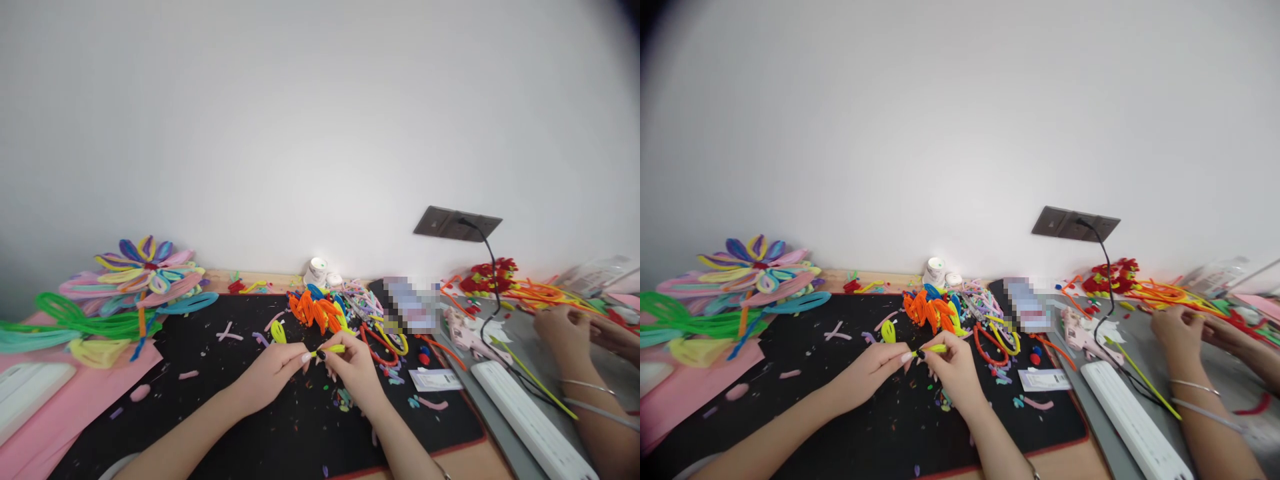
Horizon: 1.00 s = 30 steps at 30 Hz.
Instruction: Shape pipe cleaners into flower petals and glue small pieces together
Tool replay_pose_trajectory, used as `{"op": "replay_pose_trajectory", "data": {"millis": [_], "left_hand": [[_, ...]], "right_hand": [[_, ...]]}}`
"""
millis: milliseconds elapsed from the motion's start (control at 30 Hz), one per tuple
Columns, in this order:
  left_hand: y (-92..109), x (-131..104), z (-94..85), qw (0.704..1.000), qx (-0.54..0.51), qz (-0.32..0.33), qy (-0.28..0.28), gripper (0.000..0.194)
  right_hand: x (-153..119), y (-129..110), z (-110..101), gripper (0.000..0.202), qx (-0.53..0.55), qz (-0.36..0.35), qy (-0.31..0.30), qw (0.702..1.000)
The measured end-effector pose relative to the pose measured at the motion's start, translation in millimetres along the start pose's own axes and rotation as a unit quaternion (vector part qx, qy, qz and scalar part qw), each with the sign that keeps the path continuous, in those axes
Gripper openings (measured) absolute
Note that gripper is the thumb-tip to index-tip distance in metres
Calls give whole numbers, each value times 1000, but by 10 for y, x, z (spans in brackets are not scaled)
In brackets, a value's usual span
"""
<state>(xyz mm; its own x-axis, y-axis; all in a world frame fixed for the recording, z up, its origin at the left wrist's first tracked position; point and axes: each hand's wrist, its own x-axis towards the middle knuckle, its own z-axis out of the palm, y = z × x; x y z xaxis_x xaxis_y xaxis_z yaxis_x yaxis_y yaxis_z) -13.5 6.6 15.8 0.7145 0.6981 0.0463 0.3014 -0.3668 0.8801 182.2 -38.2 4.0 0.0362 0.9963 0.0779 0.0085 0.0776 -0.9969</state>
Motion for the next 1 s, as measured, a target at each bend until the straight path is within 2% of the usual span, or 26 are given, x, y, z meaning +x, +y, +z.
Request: {"op": "replay_pose_trajectory", "data": {"millis": [300, 533, 767, 1000], "left_hand": [[-80, -25, 32, 996, -82, 0, -37, 45], [-80, -26, 45, 991, -122, -20, -44, 46], [-123, -26, 59, 986, -158, -34, -39, 49], [-71, -26, 74, 989, -139, -14, -57, 47]], "right_hand": [[-20, -67, 19, 14, 11, 18, -4, 1000], [-29, -32, 26, 34, 18, 26, 2, 999], [-8, -47, 15, 25, 45, 21, -10, 999], [-24, -45, 46, 34, 44, 20, 22, 999]]}}
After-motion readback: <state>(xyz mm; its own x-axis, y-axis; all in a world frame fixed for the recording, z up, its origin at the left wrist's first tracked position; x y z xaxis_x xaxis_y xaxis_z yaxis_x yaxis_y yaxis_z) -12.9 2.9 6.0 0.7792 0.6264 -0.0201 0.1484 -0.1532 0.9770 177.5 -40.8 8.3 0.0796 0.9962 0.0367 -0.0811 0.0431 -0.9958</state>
